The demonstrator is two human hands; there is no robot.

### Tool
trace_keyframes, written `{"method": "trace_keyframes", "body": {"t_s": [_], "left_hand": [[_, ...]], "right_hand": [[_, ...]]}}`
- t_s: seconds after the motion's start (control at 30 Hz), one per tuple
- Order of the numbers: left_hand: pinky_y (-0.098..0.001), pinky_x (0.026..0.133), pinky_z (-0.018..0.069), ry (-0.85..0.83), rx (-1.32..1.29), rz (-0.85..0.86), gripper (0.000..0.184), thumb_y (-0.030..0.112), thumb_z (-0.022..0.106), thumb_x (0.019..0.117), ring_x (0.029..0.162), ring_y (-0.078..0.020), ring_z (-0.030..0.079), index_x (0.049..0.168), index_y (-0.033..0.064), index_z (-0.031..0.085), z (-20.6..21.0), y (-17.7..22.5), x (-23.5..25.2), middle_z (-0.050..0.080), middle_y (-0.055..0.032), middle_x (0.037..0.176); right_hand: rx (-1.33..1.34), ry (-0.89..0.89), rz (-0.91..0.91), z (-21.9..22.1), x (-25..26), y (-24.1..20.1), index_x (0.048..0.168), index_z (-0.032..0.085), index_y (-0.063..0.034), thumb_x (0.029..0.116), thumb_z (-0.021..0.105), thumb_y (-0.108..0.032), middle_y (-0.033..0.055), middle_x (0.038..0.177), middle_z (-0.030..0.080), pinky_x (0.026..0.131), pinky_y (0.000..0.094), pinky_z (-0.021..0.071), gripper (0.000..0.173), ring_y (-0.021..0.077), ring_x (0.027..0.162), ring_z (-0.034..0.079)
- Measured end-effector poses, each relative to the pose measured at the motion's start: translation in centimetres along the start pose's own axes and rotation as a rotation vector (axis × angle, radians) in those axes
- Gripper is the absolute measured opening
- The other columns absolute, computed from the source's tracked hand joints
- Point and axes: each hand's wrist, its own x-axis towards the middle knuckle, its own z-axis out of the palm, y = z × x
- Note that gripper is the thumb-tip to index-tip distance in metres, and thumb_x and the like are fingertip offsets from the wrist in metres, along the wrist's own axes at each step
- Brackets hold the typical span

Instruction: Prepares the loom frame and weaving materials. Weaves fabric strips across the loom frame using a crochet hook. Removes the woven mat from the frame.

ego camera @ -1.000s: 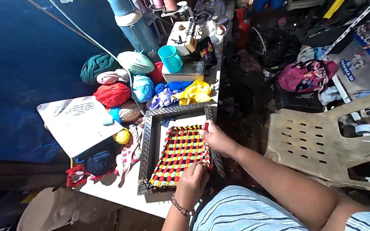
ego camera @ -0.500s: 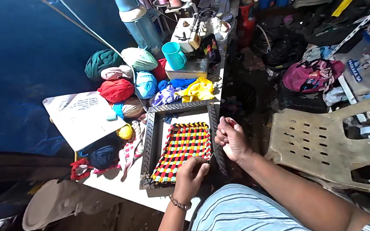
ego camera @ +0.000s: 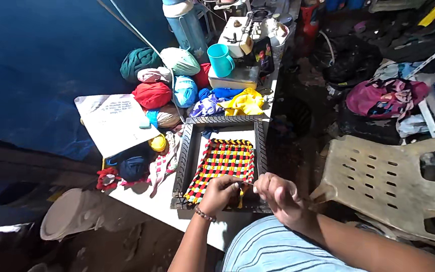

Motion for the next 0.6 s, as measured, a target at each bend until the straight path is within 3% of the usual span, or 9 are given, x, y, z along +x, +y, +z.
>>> {"method": "trace_keyframes", "body": {"t_s": [0.1,0.4,0.6], "left_hand": [[-0.0262,0.077,0.0611,0.016,-0.201,-0.055,0.014,0.003,0.060,0.0973,0.081,-0.0068,0.071,0.104,0.0011,0.071,0.0,0.0,-0.1,0.073,-0.0004,0.092],[-0.0227,0.065,0.0567,0.099,-0.334,-0.081,0.014,0.000,0.056,0.0969,0.069,-0.0053,0.066,0.101,0.0011,0.070,0.2,-0.3,-0.1,0.071,0.0016,0.083],[-0.0289,0.076,0.0627,0.084,-0.237,-0.093,0.012,0.003,0.059,0.0978,0.081,-0.0104,0.072,0.103,0.0006,0.070,0.3,-0.2,-0.3,0.073,-0.0027,0.090]], "right_hand": [[-0.125,-0.107,-0.055,0.1,0.0,0.4,0.090,0.056,-0.0160,0.1092,0.047,-0.040,-0.0024,0.088,0.058,0.094,0.0282,0.0505,0.032,0.0067,0.095,0.061],[-0.178,-0.362,-0.134,-1.3,-0.7,1.4,0.078,0.045,-0.0092,0.1097,0.047,-0.039,0.0085,0.077,0.052,0.106,0.0441,0.0496,0.043,0.0183,0.083,0.064],[-0.213,-0.516,-0.142,-2.8,-0.8,0.6,0.073,0.043,-0.0072,0.1104,0.045,-0.030,0.0116,0.075,0.050,0.104,0.0434,0.0497,0.044,0.0221,0.079,0.061]]}}
